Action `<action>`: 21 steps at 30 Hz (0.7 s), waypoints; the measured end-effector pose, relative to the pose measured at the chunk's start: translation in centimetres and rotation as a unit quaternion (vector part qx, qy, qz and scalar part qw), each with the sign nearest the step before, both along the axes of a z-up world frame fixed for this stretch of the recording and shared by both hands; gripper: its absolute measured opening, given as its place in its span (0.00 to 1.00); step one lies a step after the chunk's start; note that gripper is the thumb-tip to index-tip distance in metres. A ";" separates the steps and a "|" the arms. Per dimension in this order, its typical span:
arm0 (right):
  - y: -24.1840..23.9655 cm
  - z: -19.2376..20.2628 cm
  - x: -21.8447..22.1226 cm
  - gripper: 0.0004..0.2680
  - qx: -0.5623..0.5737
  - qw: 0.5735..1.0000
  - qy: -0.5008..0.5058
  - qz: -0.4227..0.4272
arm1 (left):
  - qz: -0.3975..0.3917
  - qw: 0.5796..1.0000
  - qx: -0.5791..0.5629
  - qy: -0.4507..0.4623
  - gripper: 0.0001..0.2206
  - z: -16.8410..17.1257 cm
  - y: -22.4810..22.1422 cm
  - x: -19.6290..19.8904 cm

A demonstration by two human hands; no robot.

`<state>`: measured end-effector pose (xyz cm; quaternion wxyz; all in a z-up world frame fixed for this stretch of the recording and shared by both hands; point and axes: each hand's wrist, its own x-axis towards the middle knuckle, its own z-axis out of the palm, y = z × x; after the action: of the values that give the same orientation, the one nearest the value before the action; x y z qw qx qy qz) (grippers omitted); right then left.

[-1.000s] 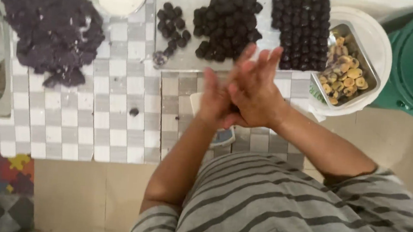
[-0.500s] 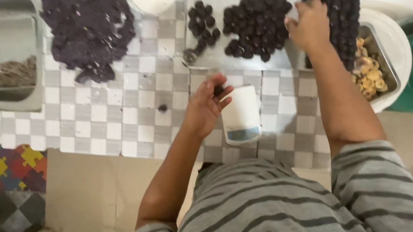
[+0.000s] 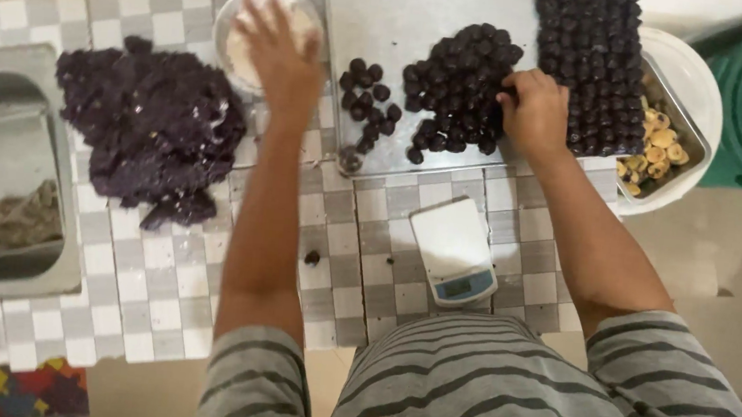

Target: Portioning and shaping dark dough into balls using a digital scale and placing them on a tray

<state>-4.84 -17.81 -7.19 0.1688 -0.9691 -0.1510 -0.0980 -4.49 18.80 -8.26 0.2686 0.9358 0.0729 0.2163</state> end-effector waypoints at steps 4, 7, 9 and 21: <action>-0.8 0.4 -0.3 0.07 0.263 0.965 0.016 -0.005 | 0.041 0.947 0.082 0.309 0.36 3.6 2.8 3.8; -1.3 0.6 -1.1 0.06 0.455 0.880 0.104 -0.081 | 0.034 0.904 0.079 0.419 0.35 5.5 1.8 3.5; -1.2 1.5 -1.4 0.06 0.548 0.821 0.129 -0.092 | 0.024 0.903 0.098 0.418 0.36 4.4 2.0 3.7; 7.6 7.4 -2.4 0.15 0.412 0.898 0.142 0.062 | 0.183 0.795 -0.577 -0.050 0.10 13.6 -7.5 -4.3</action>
<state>-7.22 -10.23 0.23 0.5787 -0.8050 -0.1310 -0.0017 -8.78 11.34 5.34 0.7173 0.5644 0.3404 0.2261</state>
